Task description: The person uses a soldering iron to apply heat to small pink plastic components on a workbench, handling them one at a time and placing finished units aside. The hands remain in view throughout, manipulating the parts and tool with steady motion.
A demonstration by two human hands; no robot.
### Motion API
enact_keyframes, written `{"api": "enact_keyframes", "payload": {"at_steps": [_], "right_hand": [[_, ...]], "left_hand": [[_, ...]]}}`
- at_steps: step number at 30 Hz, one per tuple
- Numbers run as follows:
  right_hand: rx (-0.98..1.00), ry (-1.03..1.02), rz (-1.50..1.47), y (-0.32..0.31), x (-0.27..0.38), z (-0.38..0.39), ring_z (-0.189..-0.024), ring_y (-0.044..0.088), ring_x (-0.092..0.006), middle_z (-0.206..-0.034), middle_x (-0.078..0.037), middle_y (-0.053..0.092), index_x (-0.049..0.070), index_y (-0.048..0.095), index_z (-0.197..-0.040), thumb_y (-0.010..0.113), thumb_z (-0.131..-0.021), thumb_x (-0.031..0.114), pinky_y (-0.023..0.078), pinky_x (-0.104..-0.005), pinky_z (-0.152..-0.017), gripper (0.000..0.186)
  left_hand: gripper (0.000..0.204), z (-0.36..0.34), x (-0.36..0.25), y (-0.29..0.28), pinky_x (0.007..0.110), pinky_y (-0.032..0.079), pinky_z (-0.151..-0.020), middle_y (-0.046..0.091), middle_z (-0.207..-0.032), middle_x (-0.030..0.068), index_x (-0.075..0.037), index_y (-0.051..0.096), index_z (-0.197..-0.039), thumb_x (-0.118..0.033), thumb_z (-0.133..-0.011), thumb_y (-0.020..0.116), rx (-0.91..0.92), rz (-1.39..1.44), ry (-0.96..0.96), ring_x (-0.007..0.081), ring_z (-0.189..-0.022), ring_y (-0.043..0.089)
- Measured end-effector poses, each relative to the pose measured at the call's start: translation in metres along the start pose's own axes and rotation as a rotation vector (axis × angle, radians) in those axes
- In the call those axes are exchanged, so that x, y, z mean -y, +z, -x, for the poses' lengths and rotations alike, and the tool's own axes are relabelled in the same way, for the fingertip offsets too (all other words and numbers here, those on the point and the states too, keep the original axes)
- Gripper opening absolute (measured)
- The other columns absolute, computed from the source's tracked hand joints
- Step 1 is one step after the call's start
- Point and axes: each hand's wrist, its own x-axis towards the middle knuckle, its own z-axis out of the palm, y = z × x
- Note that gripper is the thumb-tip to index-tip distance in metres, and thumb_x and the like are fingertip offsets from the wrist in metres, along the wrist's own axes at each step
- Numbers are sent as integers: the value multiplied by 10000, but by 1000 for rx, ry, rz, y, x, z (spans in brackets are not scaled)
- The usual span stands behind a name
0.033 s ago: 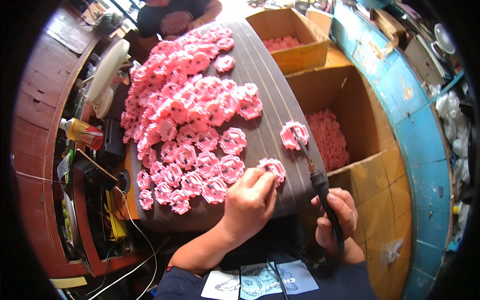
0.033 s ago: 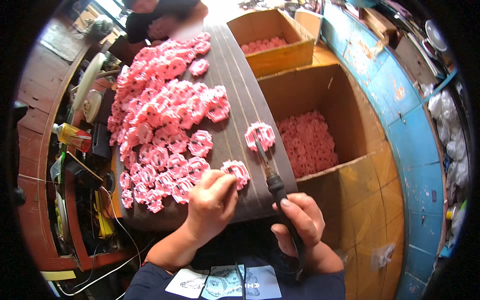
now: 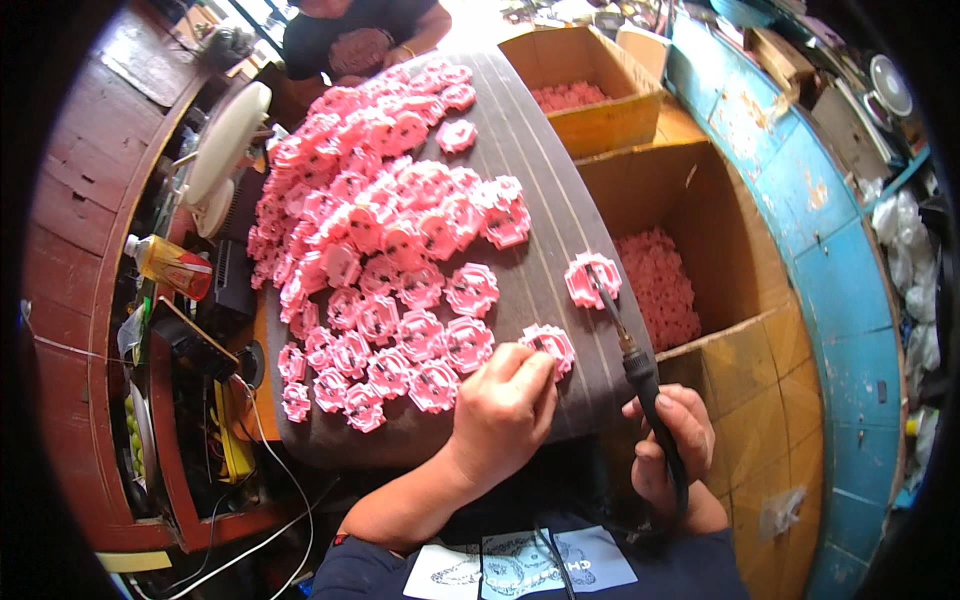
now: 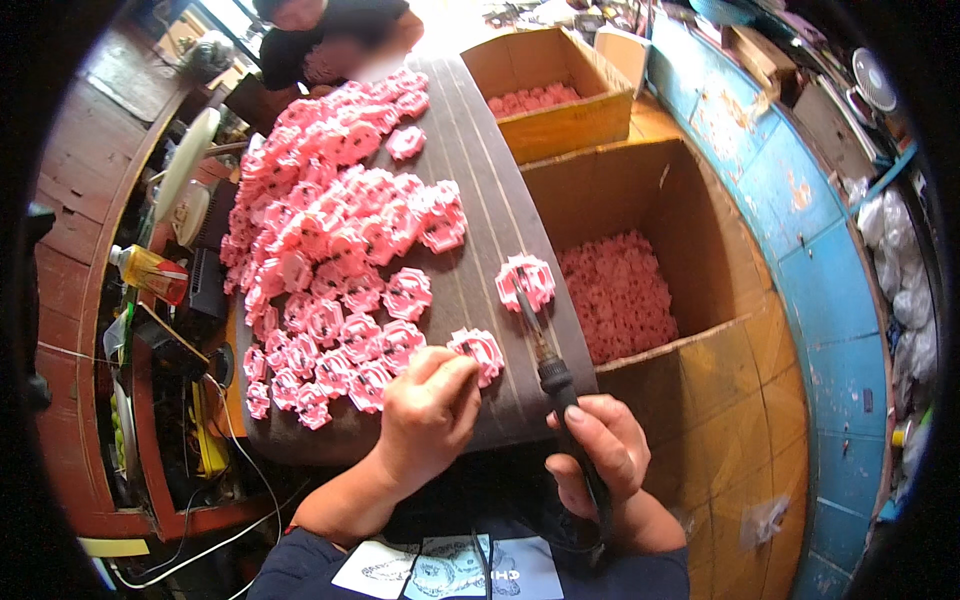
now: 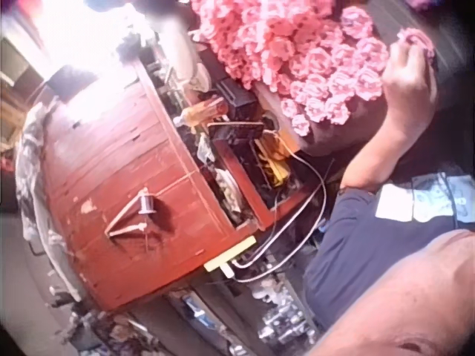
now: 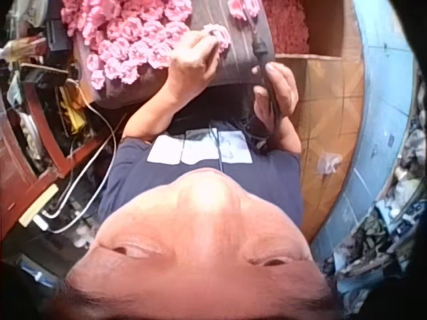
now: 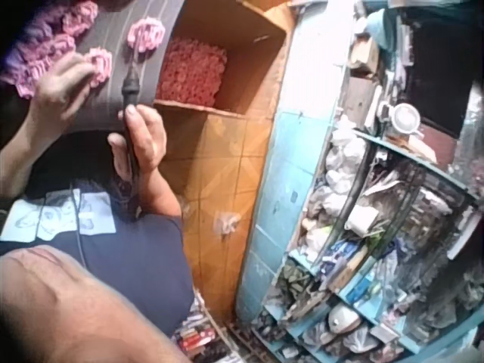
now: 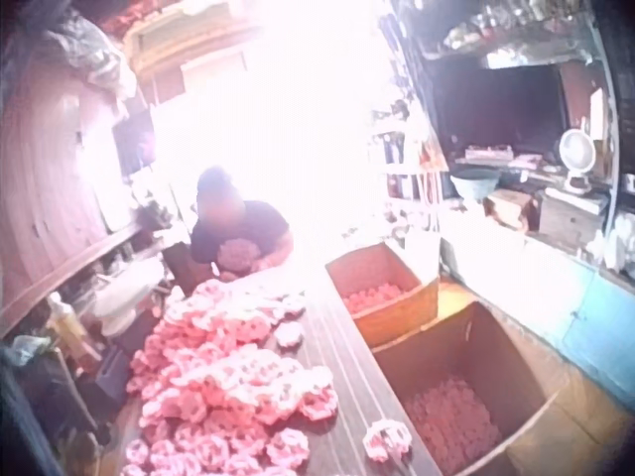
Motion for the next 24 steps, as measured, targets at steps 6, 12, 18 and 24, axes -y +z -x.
{"api": "enact_keyframes", "payload": {"at_steps": [6,12,18,24], "right_hand": [[-38,-4,-17,10,-11,4,-565,638,-194,-730,-93,655,6,563,-1377,661,-1063,212,517,-314,-530,388],[0,2,-25,15,-16,1,-551,625,-180,-687,-64,639,1,578,-1333,625,-1062,104,503,-309,-537,293],[91,45,35,26,-15,-8,-825,740,-281,-1050,-219,735,27,539,-1194,726,-954,14,608,-374,-742,305],[127,27,120,35,-25,-11,-841,732,-336,-1058,-215,720,23,514,-1146,683,-851,-47,597,-418,-748,347]], "left_hand": [[190,1,-2,-3,410,586,-704,659,-937,149,-19,700,-1013,22,-836,756,9,10,-21,333,-802,699],[159,3,1,0,413,593,-708,659,-933,143,-19,690,-986,4,-846,762,-18,20,-12,331,-807,701],[174,3,-1,0,415,594,-701,662,-950,137,-32,691,-1004,-11,-850,769,-29,15,-4,329,-818,703],[171,5,1,2,418,595,-701,666,-958,136,-39,692,-1007,-26,-855,769,-45,14,-7,333,-820,702]]}}
